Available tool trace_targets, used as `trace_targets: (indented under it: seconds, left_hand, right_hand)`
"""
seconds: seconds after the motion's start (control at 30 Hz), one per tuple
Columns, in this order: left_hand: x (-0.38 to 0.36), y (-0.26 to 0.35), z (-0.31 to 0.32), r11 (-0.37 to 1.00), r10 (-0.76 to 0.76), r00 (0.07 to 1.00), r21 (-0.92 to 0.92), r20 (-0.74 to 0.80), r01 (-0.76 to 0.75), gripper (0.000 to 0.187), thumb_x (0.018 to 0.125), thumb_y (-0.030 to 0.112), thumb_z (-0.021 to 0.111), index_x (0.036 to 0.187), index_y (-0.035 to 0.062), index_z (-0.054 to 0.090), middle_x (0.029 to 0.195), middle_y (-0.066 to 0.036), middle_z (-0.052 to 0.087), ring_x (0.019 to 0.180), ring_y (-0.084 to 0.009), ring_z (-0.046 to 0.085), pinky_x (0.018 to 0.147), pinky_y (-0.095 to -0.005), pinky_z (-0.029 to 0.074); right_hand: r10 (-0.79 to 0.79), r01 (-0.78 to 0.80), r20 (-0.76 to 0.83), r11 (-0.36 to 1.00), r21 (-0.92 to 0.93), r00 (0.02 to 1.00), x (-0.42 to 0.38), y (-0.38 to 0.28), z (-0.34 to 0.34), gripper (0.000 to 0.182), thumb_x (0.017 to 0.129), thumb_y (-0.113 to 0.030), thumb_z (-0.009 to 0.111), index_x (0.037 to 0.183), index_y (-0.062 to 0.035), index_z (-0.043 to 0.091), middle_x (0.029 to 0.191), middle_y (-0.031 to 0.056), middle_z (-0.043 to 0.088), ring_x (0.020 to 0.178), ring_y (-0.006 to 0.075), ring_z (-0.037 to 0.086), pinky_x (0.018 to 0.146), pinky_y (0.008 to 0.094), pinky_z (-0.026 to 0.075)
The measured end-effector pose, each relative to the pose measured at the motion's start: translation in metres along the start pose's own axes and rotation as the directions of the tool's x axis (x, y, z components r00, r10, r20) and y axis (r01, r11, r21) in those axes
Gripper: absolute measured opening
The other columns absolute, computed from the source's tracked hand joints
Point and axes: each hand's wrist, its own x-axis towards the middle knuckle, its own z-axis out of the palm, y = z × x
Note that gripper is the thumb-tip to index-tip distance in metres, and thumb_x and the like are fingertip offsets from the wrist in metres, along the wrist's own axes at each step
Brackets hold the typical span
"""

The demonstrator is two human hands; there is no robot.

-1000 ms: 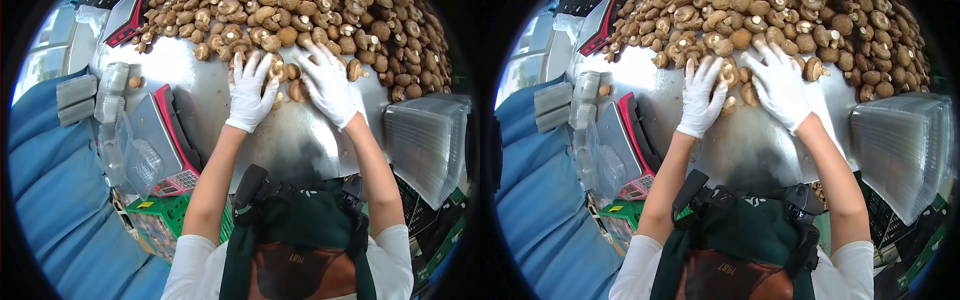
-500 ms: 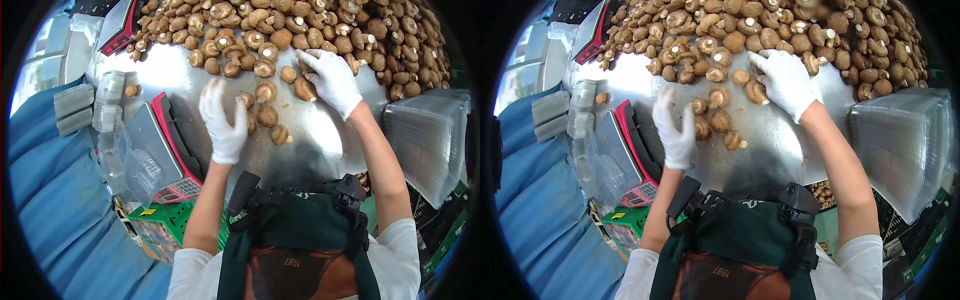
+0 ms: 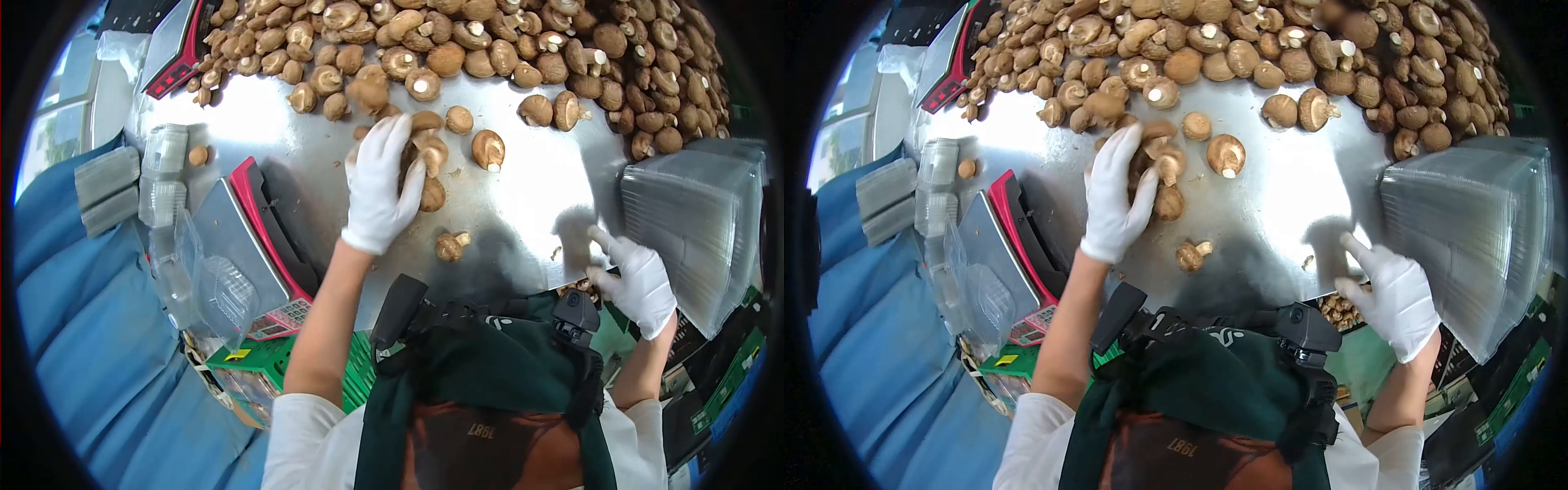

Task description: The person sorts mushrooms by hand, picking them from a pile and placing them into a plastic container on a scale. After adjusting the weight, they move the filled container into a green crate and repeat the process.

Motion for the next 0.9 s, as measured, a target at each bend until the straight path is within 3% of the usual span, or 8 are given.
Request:
trace_targets:
  seconds: [0.1,0.2,0.37,0.43,0.57,0.67,0.77,0.9]
  left_hand:
    - [-0.022,-0.010,-0.017,0.993,0.070,0.996,0.101,-0.063,-0.063,0.044,0.085,0.001,0.062,0.128,0.0041,0.063,0.131,-0.018,0.064,0.124,-0.0371,0.058,0.107,-0.0463,0.043]
    - [-0.030,-0.019,-0.022,0.975,-0.183,0.949,0.073,-0.258,0.208,0.050,0.087,-0.004,0.059,0.136,0.0041,0.059,0.142,-0.021,0.055,0.133,-0.0378,0.049,0.115,-0.0467,0.037]
    - [-0.056,0.015,-0.009,0.979,-0.092,0.995,0.185,0.027,0.086,0.044,0.089,0.003,0.062,0.133,0.0117,0.065,0.149,-0.019,0.052,0.145,-0.0403,0.039,0.120,-0.0544,0.025]
    - [-0.058,0.023,-0.018,0.979,-0.107,0.990,0.183,0.087,0.090,0.031,0.089,0.006,0.064,0.119,0.0102,0.072,0.141,-0.015,0.060,0.142,-0.0410,0.043,0.119,-0.0522,0.027]
    - [0.001,0.002,-0.016,0.991,-0.005,0.981,0.130,-0.193,0.030,0.035,0.087,0.013,0.070,0.122,0.0094,0.070,0.138,-0.016,0.060,0.136,-0.0426,0.047,0.117,-0.0504,0.033]
    - [0.048,-0.015,0.005,0.947,-0.049,0.995,0.313,-0.091,0.075,0.062,0.091,0.035,0.067,0.149,0.0202,0.052,0.156,-0.018,0.044,0.146,-0.0450,0.034,0.116,-0.0672,0.021]
    - [0.049,-0.013,0.008,0.927,-0.117,0.974,0.374,0.192,0.038,0.060,0.098,0.042,0.059,0.153,0.0232,0.047,0.161,-0.011,0.041,0.152,-0.0457,0.024,0.115,-0.0758,0.014]
    - [0.016,0.001,-0.021,0.982,-0.053,0.988,0.188,0.148,0.025,0.025,0.092,0.027,0.068,0.114,0.0174,0.075,0.132,-0.005,0.067,0.138,-0.0336,0.049,0.115,-0.0610,0.026]
  right_hand:
    - [-0.117,0.133,-0.224,0.989,0.061,0.968,0.039,-0.011,0.011,0.037,0.093,-0.016,0.067,0.129,-0.0099,0.065,0.090,0.0162,0.064,0.081,0.0379,0.065,0.074,0.0444,0.053]
    - [-0.192,0.252,-0.412,0.963,0.095,0.891,0.089,-0.035,0.024,0.031,0.094,-0.015,0.066,0.124,-0.0114,0.067,0.099,0.0146,0.068,0.090,0.0341,0.067,0.081,0.0407,0.054]
    - [-0.437,0.378,-0.415,0.899,-0.220,0.798,0.158,-0.079,0.078,0.060,0.098,-0.033,0.059,0.155,-0.0223,0.044,0.155,0.0152,0.044,0.137,0.0436,0.045,0.112,0.0574,0.036]
    - [-0.420,0.427,-0.336,0.902,-0.057,0.843,0.152,-0.079,0.087,0.061,0.095,-0.035,0.063,0.152,-0.0213,0.048,0.156,0.0170,0.042,0.134,0.0435,0.048,0.114,0.0568,0.034]
    - [-0.370,0.408,-0.421,0.913,0.001,0.828,0.169,-0.071,0.071,0.058,0.094,-0.035,0.063,0.149,-0.0218,0.051,0.159,0.0176,0.040,0.137,0.0427,0.045,0.115,0.0583,0.031]
    - [-0.360,0.288,-0.655,0.932,-0.220,0.664,0.207,-0.103,0.053,0.056,0.095,-0.036,0.062,0.148,-0.0217,0.052,0.158,0.0174,0.041,0.141,0.0412,0.040,0.115,0.0584,0.030]
    - [-0.402,0.273,-0.536,0.912,-0.306,0.743,0.223,-0.098,0.069,0.059,0.098,-0.039,0.055,0.153,-0.0183,0.046,0.153,0.0172,0.048,0.142,0.0388,0.041,0.118,0.0624,0.024]
    - [-0.453,0.491,-0.477,0.870,-0.052,0.753,0.176,-0.083,0.085,0.047,0.094,-0.031,0.064,0.137,-0.0100,0.062,0.127,0.0114,0.065,0.119,0.0331,0.059,0.109,0.0527,0.036]
